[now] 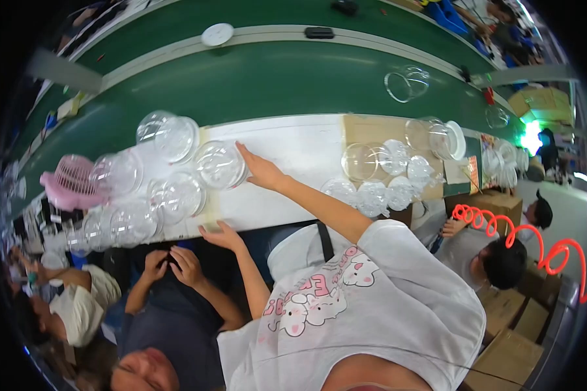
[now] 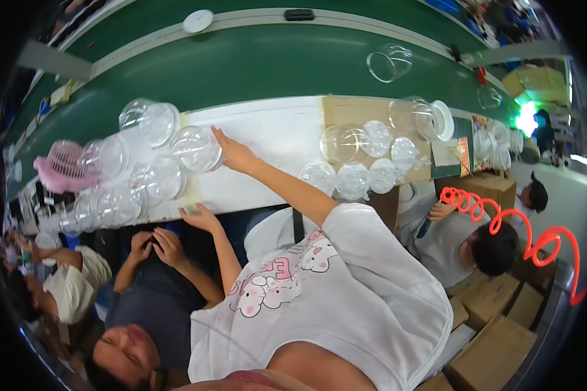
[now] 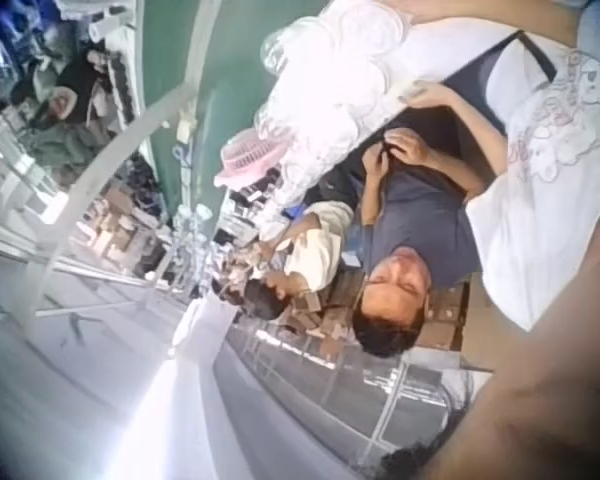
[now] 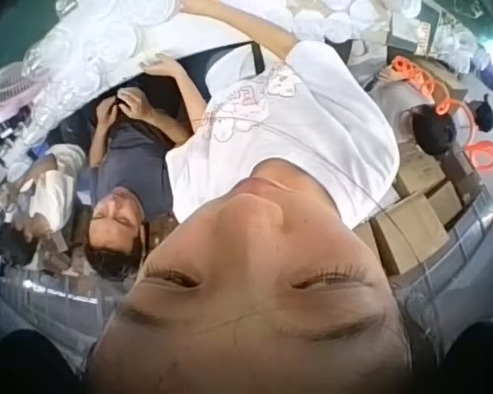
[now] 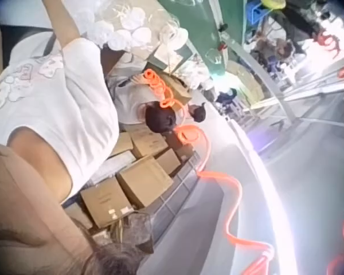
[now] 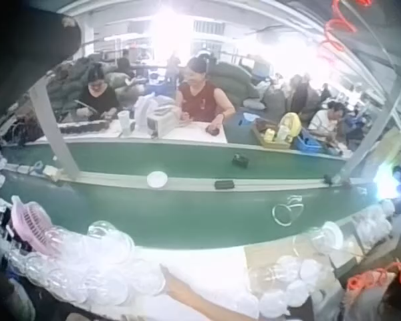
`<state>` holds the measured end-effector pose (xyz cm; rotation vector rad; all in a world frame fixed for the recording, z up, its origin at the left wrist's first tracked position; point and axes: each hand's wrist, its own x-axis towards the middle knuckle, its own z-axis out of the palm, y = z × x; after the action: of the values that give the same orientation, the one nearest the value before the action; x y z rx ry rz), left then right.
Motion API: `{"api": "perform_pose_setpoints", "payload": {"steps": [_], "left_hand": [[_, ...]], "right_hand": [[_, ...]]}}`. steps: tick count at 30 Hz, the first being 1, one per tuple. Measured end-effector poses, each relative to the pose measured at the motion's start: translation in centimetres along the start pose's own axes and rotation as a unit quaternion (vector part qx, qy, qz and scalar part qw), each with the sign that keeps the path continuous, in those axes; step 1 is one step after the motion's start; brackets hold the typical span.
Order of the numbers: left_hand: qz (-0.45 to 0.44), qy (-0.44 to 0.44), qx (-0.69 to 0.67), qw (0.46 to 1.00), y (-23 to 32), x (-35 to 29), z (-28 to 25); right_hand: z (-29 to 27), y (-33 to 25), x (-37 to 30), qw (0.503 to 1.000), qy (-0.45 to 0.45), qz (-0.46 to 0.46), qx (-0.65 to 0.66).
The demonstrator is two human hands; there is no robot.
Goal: Assembling plastic dome covers for light fixtures at an industrial assembly line.
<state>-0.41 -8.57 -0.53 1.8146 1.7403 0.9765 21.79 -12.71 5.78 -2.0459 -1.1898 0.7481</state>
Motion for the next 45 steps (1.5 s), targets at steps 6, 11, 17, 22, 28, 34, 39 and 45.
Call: {"api": "perform_pose_setpoints", "payload": {"steps": [6,11,17,22,28,34,39,45], "left_hand": [[-0.023,-0.176,-0.088,0.98,2.5,-2.3,-2.5],[-0.051,-0.287,-0.141,0.946,5.7,-2.7,-2.4],[-0.033,-0.331,-0.151,0.931,7.7,-3.0,-1.7],[-0.031,-0.377,-0.127,0.917,10.1,-2.8,-1.3],[-0.02,-0.381,-0.134,0.914,10.3,-2.8,-0.6],[-0.011,-0.398,-0.134,0.908,10.5,-3.2,0.2],[-0.003,-0.411,-0.13,0.902,11.4,-3.2,0.2],[0.018,-0.43,-0.143,0.891,11.4,-3.4,0.9]], "right_hand": [[-13.7,6.2,-1.7,0.949,0.279,0.005,-0.146],[-34.0,16.1,-6.7,0.778,0.441,0.274,-0.353],[-39.1,22.3,-12.0,0.714,0.413,0.458,-0.331],[-43.6,26.3,-11.0,0.818,0.385,0.358,-0.233],[-42.9,28.0,-8.7,0.807,0.354,0.335,-0.334],[-41.3,23.8,-9.9,0.827,0.313,0.288,-0.368],[-34.0,13.1,-9.8,0.886,0.304,0.187,-0.297],[-24.7,7.5,-7.4,0.955,0.227,0.118,-0.153]]}}
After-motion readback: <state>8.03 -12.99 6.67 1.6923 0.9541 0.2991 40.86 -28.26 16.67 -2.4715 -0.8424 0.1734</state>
